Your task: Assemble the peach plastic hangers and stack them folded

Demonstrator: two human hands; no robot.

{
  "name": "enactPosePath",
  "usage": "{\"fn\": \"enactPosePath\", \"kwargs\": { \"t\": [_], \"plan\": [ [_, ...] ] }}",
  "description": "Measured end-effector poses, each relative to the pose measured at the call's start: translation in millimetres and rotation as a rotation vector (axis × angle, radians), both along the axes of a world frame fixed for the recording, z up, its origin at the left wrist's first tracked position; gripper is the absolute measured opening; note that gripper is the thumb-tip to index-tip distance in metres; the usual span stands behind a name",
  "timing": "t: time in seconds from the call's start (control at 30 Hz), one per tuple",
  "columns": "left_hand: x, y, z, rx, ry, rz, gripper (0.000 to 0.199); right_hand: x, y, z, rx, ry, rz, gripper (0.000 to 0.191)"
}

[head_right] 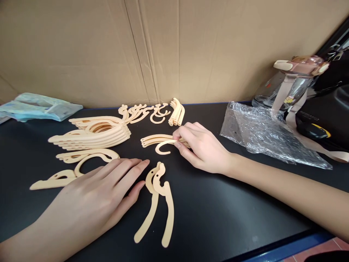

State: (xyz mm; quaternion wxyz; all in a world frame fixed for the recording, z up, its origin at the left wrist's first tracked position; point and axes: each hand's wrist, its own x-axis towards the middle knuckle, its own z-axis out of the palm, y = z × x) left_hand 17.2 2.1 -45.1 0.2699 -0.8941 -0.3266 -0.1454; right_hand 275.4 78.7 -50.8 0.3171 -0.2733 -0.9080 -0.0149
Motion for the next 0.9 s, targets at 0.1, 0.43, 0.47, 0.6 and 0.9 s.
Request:
{"fn": "enactPosePath", "kwargs": {
  "t": [0.1,0.43,0.47,0.6,0.9],
  "plan": [
    [0,1,0.3,-0.011,-0.008,-0.019,0.036,1,1,-1.5,-0.048,-0.014,-0.023,0.009],
    [-5,12,1.5,-0.136,-0.162,0.022,0.037,0,1,0.7,-0.016,0.001,0.053,0.006],
    [-5,12,0.3,-0.155,-0.157,0.039,0.039,0,0,1.3,-0.017,0.005,0.073,0.005],
    [-7,13,-3.6,-0.202,-0.150,0.068,0.041,1,-1,2.3,-0.026,0.014,0.151,0.006],
    [-6,12,-2.1,-0.233,-0.188,0.021,0.036,0,-3,2.6,-0.006,0.039,0.152,0.005]
  ]
}}
